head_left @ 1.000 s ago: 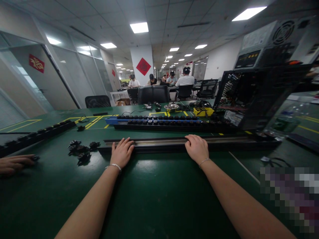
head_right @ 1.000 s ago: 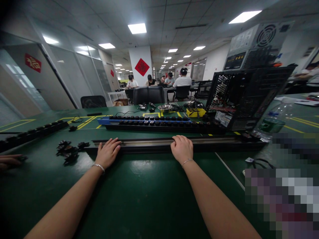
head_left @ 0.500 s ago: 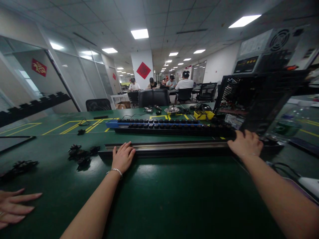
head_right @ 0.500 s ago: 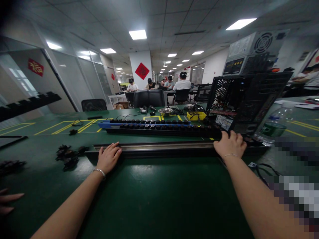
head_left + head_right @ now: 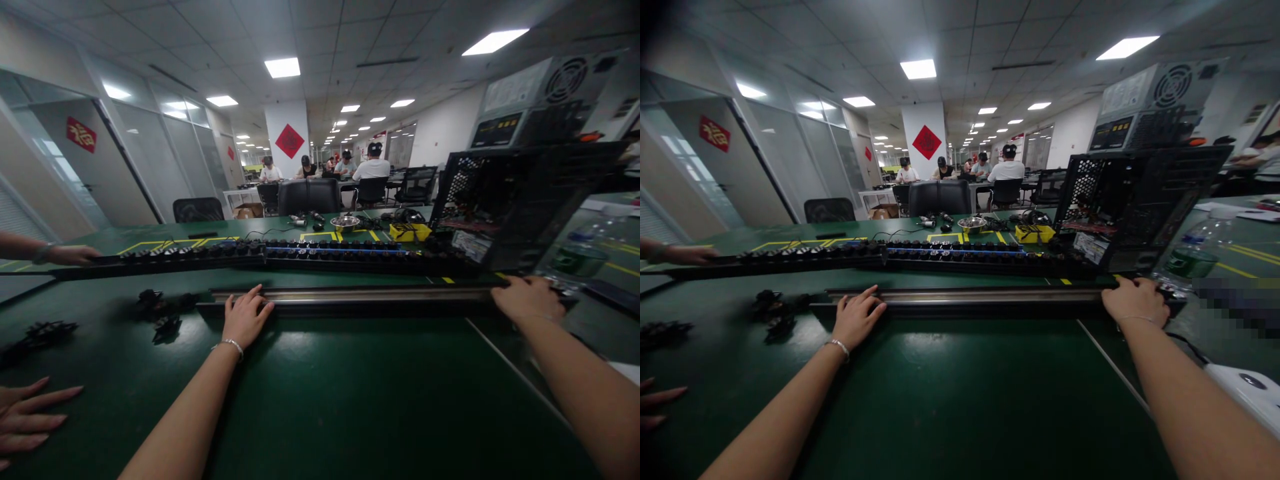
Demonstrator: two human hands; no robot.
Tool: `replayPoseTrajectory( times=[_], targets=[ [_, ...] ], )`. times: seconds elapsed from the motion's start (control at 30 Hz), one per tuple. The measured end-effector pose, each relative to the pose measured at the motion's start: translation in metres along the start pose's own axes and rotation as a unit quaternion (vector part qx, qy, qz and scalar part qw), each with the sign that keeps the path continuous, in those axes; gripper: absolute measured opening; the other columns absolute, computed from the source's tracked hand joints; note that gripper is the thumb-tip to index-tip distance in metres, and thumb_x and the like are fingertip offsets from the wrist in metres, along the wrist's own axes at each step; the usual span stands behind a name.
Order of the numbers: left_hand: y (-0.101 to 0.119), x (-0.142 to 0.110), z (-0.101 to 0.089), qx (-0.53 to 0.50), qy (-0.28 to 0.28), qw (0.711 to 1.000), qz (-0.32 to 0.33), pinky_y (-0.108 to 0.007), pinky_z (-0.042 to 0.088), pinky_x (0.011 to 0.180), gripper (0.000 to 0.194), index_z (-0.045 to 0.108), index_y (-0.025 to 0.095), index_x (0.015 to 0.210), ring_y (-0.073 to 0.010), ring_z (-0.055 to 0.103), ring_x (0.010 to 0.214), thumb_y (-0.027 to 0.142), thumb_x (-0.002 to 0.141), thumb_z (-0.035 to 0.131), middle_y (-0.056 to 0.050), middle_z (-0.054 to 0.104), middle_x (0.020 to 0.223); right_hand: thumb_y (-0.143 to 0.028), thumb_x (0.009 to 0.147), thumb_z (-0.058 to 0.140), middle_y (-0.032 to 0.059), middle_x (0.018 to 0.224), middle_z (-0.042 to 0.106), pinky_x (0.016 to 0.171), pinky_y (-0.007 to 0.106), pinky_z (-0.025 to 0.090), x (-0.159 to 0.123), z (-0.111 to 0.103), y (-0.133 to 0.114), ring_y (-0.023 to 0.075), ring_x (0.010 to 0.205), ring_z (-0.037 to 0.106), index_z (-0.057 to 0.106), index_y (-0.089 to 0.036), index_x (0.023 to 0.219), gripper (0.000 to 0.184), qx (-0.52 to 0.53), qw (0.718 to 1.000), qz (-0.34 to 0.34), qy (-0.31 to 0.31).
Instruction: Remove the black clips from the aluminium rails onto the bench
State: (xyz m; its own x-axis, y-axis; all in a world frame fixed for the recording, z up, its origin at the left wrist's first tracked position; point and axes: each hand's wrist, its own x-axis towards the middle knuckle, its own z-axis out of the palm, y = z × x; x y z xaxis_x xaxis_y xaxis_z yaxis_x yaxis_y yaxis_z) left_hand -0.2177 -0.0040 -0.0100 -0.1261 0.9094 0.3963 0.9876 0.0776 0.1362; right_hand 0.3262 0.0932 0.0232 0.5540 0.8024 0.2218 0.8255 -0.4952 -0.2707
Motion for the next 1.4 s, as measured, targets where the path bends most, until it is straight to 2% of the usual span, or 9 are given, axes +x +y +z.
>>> replayPoseTrajectory(
  times=[0.17,0.3,0.4,0.57,0.73,0.93,1.4],
  targets=[
    [0.0,0.0,0.001,0.009,0.003,1.0,0.001,-0.053,0.021,0.106,0.037,0.063,0.027,0.087,-0.024,0.052,0.113,0.052,0.087,0.036,0.0,0.047,0.139,-0.04,0.084,0.03,0.0137,0.127,0.045,0.074,0.041,0.029,-0.006,-0.005,0.0,0.0305,0.106,0.049,0.052,-0.025,0.127,0.05,-0.039,0.998,-0.035,0.014],
    [0.0,0.0,0.002,0.012,0.004,1.0,0.004,-0.053,0.022,0.105,0.037,0.063,0.026,0.087,-0.0236,0.052,0.112,0.051,0.087,0.036,0.0,0.046,0.139,-0.034,0.086,0.028,0.0147,0.115,0.052,0.077,0.041,0.029,-0.008,-0.005,-0.002,0.0275,0.103,0.051,0.055,-0.02,0.122,0.047,-0.086,0.993,-0.078,0.035],
    [-0.001,0.0,0.003,0.015,0.007,1.0,0.008,-0.052,0.024,0.104,0.037,0.062,0.027,0.088,-0.0233,0.053,0.111,0.052,0.087,0.035,0.0,0.046,0.139,-0.032,0.087,0.028,0.0158,0.115,0.053,0.076,0.038,0.031,-0.008,-0.006,-0.005,0.025,0.101,0.053,0.057,-0.017,0.12,0.046,-0.101,0.989,-0.103,0.032],
    [0.0,0.001,0.002,0.026,0.006,1.0,0.007,-0.05,0.026,0.103,0.039,0.063,0.027,0.088,-0.0234,0.053,0.11,0.053,0.087,0.034,0.001,0.046,0.139,-0.033,0.086,0.031,0.0145,0.123,0.05,0.071,0.036,0.036,-0.01,-0.009,-0.015,0.0245,0.099,0.055,0.058,-0.021,0.119,0.044,-0.097,0.991,-0.093,0.009],
    [0.001,0.001,0.001,0.03,0.007,0.999,0.008,-0.051,0.026,0.102,0.039,0.062,0.027,0.089,-0.0236,0.054,0.109,0.053,0.087,0.034,0.001,0.047,0.139,-0.033,0.085,0.033,0.0123,0.116,0.054,0.077,0.037,0.039,-0.018,-0.008,-0.023,0.0246,0.097,0.056,0.061,-0.023,0.114,0.041,-0.102,0.988,-0.11,0.023],
    [0.001,0.0,0.001,0.019,0.006,1.0,0.004,-0.049,0.024,0.103,0.04,0.064,0.028,0.091,-0.0232,0.053,0.11,0.053,0.087,0.033,0.0,0.047,0.139,-0.034,0.085,0.035,0.0156,0.115,0.054,0.077,0.038,0.037,-0.034,-0.013,-0.035,0.0269,0.098,0.054,0.063,-0.018,0.111,0.041,-0.077,0.986,-0.143,0.025],
    [0.002,0.0,0.001,0.02,0.009,1.0,0.007,-0.048,0.024,0.103,0.04,0.063,0.028,0.091,-0.0234,0.052,0.113,0.053,0.087,0.032,0.0,0.046,0.139,-0.031,0.083,0.039,0.0103,0.109,0.057,0.084,0.039,0.037,-0.063,-0.006,-0.071,0.0216,0.09,0.057,0.066,-0.02,0.106,0.037,-0.081,0.973,-0.212,0.033]
  ],
)
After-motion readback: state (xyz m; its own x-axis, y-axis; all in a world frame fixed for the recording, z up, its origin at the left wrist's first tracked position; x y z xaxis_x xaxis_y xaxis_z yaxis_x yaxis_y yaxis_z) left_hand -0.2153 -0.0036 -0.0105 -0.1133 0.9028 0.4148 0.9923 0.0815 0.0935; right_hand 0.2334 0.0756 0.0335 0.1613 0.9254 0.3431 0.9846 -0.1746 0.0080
